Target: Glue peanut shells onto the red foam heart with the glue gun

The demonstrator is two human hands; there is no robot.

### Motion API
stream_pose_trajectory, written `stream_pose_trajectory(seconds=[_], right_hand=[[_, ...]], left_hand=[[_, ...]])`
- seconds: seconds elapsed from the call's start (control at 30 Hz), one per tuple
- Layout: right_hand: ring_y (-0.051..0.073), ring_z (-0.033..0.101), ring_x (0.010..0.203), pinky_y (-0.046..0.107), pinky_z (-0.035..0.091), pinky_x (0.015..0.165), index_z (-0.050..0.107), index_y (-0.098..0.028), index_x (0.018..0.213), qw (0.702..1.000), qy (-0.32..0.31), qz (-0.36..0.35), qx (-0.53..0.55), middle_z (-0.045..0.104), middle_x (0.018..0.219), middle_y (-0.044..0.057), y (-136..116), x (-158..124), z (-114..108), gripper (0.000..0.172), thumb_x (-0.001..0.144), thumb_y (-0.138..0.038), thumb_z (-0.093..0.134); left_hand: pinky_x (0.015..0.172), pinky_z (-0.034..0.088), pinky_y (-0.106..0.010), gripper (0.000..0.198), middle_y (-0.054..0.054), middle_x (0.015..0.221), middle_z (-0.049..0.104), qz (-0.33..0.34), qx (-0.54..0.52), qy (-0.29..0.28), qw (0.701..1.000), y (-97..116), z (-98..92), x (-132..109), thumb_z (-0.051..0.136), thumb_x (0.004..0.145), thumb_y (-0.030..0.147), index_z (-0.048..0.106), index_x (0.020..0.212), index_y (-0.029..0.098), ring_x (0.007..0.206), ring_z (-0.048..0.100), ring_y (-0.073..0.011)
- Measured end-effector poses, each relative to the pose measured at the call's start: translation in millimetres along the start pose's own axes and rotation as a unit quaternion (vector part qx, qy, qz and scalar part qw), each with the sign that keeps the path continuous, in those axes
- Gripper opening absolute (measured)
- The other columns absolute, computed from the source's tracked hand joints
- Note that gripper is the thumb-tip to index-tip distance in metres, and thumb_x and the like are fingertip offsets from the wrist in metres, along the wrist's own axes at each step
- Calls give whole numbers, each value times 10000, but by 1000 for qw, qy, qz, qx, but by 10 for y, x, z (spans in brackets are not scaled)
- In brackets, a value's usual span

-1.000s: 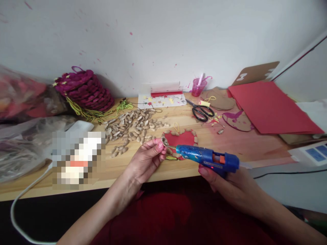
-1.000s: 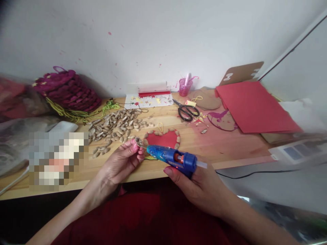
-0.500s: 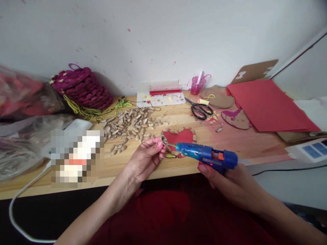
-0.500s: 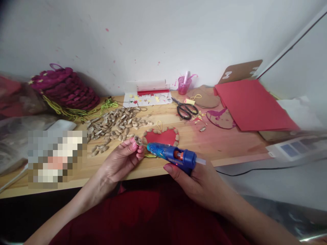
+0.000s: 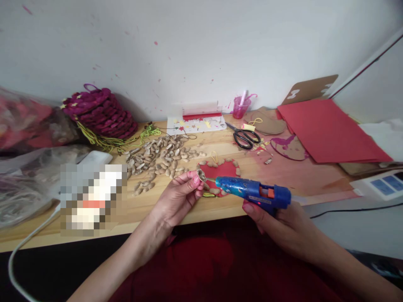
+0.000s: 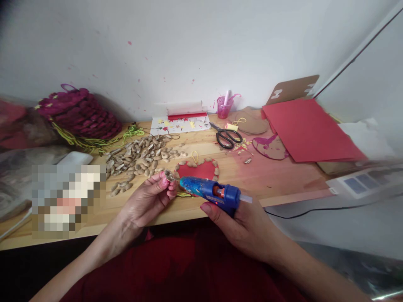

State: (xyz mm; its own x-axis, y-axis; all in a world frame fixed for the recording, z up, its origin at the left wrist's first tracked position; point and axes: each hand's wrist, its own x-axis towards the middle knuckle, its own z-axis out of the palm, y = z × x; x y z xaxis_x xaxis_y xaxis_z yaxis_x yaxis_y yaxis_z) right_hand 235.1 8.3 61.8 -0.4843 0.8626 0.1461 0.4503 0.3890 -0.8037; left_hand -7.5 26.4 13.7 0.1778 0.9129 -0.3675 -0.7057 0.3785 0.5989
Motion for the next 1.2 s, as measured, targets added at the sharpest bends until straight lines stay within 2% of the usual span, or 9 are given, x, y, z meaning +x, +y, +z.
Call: stream_pose_trajectory(seconds=[0.27, 0.43, 0.53, 0.63, 0.73, 0.83, 0.9, 1.0, 1.2], right_hand=[[128, 532, 491, 260, 395, 483, 587, -238, 734, 994, -25, 86, 62, 558, 527, -38, 89, 14, 4, 325, 996, -423, 535], [123, 493, 432, 253, 367, 439, 613, -212, 810, 966, 28, 197, 168, 543, 472, -34, 281, 52, -7, 425, 954, -602, 523], [112, 500, 439, 237, 392, 436, 645, -199, 868, 932, 78, 233, 266, 587, 517, -22, 411, 125, -28, 405, 916, -598, 596], [119, 584, 549, 214, 435, 450, 686, -193, 866, 882, 148, 237, 378, 666, 677, 12, 505, 217, -35, 349, 825, -536, 741], [155, 679, 717, 217, 509, 522, 716, -195, 831, 850, 185, 236, 433, 719, 841, 43, 565, 302, -20, 324, 743, -485, 830], [178, 722, 807, 242, 565, 623, 734, -213, 848, 827, 199, 236, 470, 743, 900, 43, 612, 369, 11, 285, 744, -455, 841], [185, 738, 827, 253, 578, 660, 736, -213, 852, 814, 191, 238, 494, 758, 921, 48, 643, 402, 35, 270, 768, -454, 825], [195, 755, 848, 265, 588, 686, 727, -208, 847, 799, 174, 240, 523, 769, 929, 52, 684, 434, 64, 259, 799, -452, 799], [230, 769, 900, 317, 605, 754, 693, -214, 852, 772, 166, 254, 559, 775, 854, 41, 708, 447, 68, 257, 797, -440, 803]], left_hand=[[556, 484, -144, 259, -11, 630, 658, 15, 26, 0, 1000, 24, 41, 19, 963, 569, 187, 745, 704, 150, 584, 576, -68], [597, 513, -176, 246, -4, 690, 689, 74, 186, 19, 979, 145, 57, 82, 938, 623, 308, 783, 769, 184, 591, 594, -74], [677, 529, -219, 92, -18, 787, 705, 200, 398, 6, 895, 240, 117, 149, 847, 748, 264, 800, 808, 212, 721, 635, -115], [733, 521, -261, 78, -34, 917, 684, 338, 582, -15, 739, 276, 214, 240, 754, 831, 182, 803, 862, 234, 871, 638, -155], [742, 509, -300, 129, -48, 938, 649, 405, 695, -58, 592, 227, 309, 354, 665, 906, 169, 785, 918, 214, 860, 615, -167], [771, 500, -334, 139, -68, 938, 631, 432, 757, -79, 484, 140, 379, 477, 624, 932, 158, 756, 887, 172, 868, 582, -192], [777, 499, -345, 143, -79, 950, 625, 435, 777, -85, 446, 89, 413, 551, 614, 939, 156, 740, 871, 159, 870, 561, -202], [777, 503, -353, 133, -92, 959, 623, 440, 789, -91, 419, 38, 450, 636, 615, 939, 153, 732, 877, 144, 865, 550, -210], [787, 508, -346, 121, -86, 962, 615, 435, 794, -103, 413, -25, 469, 724, 611, 936, 128, 720, 883, 140, 883, 557, -208]])
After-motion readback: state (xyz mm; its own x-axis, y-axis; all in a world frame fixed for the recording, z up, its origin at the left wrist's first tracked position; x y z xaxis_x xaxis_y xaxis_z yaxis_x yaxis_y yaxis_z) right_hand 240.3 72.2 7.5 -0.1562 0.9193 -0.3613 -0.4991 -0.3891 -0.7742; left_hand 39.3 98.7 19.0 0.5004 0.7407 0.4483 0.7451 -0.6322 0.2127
